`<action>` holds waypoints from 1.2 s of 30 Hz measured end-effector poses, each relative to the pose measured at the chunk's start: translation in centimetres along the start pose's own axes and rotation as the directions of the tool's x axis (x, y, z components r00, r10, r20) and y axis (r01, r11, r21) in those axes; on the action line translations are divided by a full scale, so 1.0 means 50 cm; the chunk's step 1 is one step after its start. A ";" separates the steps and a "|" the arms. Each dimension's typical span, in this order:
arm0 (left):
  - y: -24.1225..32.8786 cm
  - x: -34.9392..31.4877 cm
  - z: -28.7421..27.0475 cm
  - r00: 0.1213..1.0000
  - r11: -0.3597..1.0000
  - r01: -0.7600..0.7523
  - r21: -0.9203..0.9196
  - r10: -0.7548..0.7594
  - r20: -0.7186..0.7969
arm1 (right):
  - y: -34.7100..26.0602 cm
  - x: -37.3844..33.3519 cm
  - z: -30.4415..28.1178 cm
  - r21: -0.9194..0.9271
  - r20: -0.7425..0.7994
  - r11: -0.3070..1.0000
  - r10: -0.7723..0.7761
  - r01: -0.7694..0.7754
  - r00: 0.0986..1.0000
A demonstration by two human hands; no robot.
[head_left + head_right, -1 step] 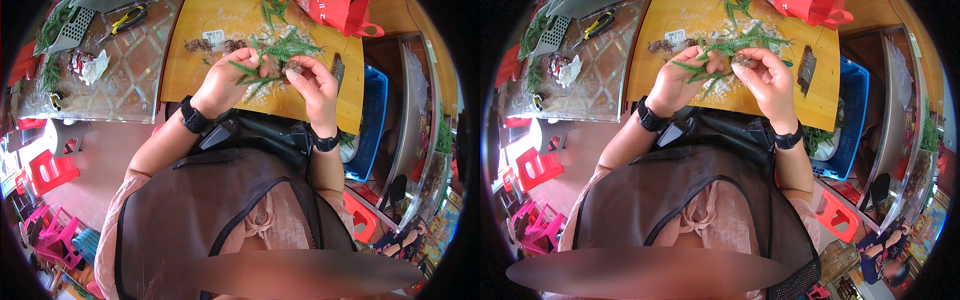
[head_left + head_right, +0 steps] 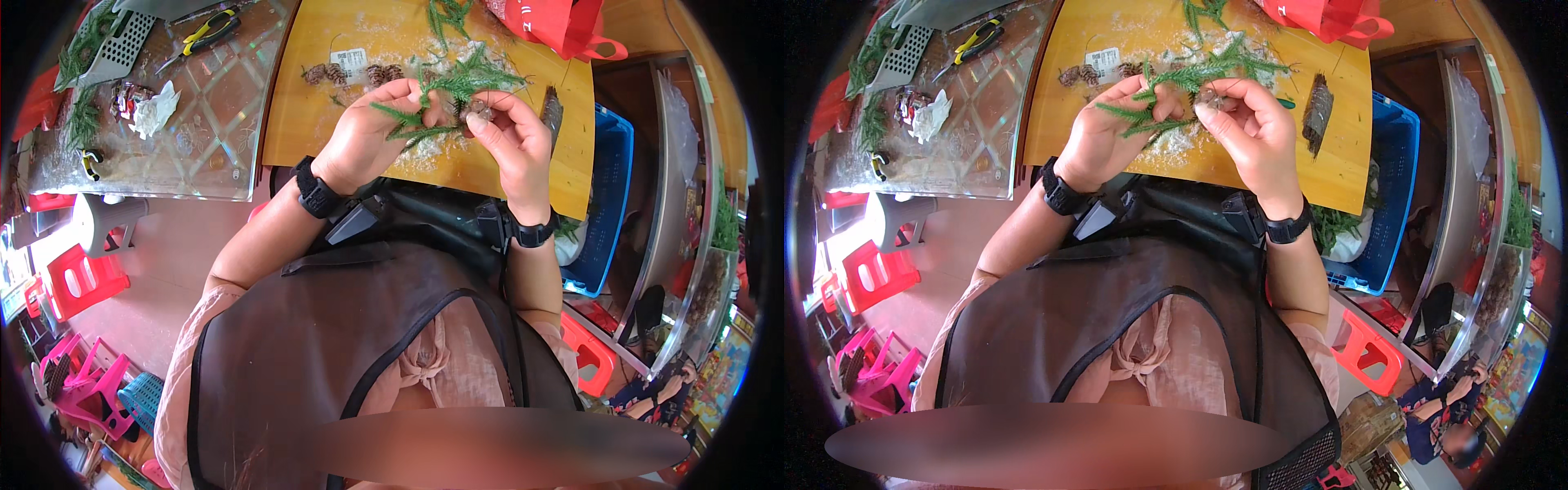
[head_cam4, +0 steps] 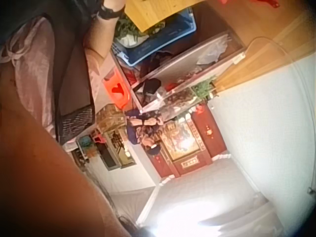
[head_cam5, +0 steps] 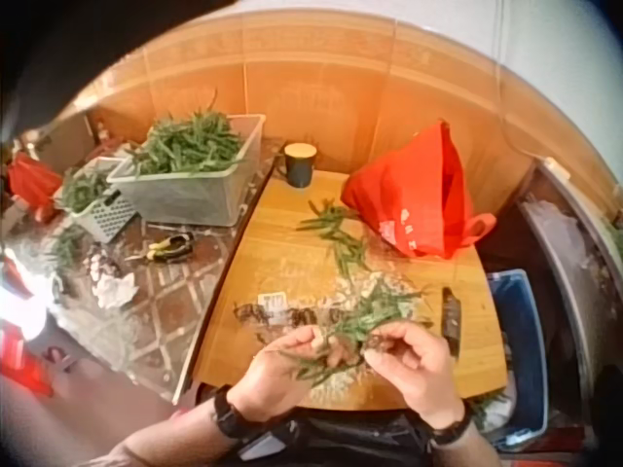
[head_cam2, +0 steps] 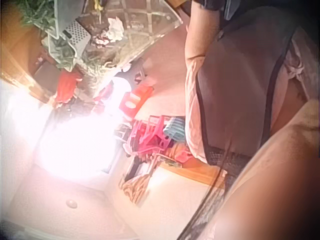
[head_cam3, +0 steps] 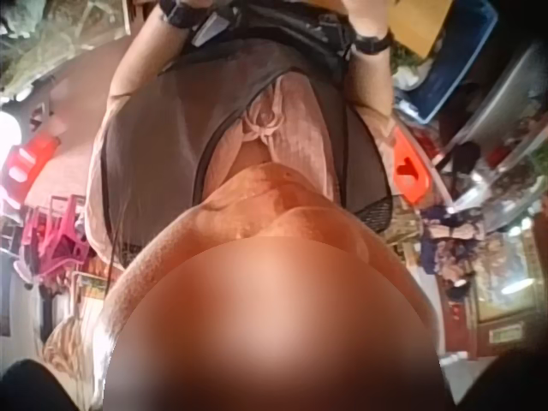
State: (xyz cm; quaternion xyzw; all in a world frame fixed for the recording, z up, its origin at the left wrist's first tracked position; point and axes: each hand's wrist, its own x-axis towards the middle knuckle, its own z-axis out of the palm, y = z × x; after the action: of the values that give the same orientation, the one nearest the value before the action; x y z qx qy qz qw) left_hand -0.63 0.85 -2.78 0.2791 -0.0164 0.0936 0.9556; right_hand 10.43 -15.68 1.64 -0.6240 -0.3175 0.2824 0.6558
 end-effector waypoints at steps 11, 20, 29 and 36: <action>-0.004 -0.006 0.006 0.978 0.992 -0.001 0.122 0.026 -0.206 | -0.006 -0.002 0.011 -0.142 -0.009 0.988 -0.065 0.063 0.998; -0.007 -0.018 0.028 0.953 0.882 -0.095 0.462 0.214 -0.213 | -0.001 -0.001 0.008 -0.300 -0.036 0.943 -0.161 0.143 0.986; -0.013 -0.009 0.015 0.921 0.867 -0.104 0.487 0.268 -0.282 | -0.052 -0.015 0.025 -0.605 0.034 0.720 -0.404 0.340 0.914; -0.021 -0.009 0.022 0.916 0.854 -0.012 0.520 0.218 -0.337 | -0.061 -0.023 0.049 -0.461 0.050 0.834 -0.317 0.304 0.947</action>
State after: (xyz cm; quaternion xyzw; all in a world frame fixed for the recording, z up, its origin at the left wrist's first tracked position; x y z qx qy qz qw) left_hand -0.84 -0.66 -2.46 0.4951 0.1791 0.2055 0.8250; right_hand 7.76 -15.17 4.65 -0.7063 -0.4629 0.0796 0.5297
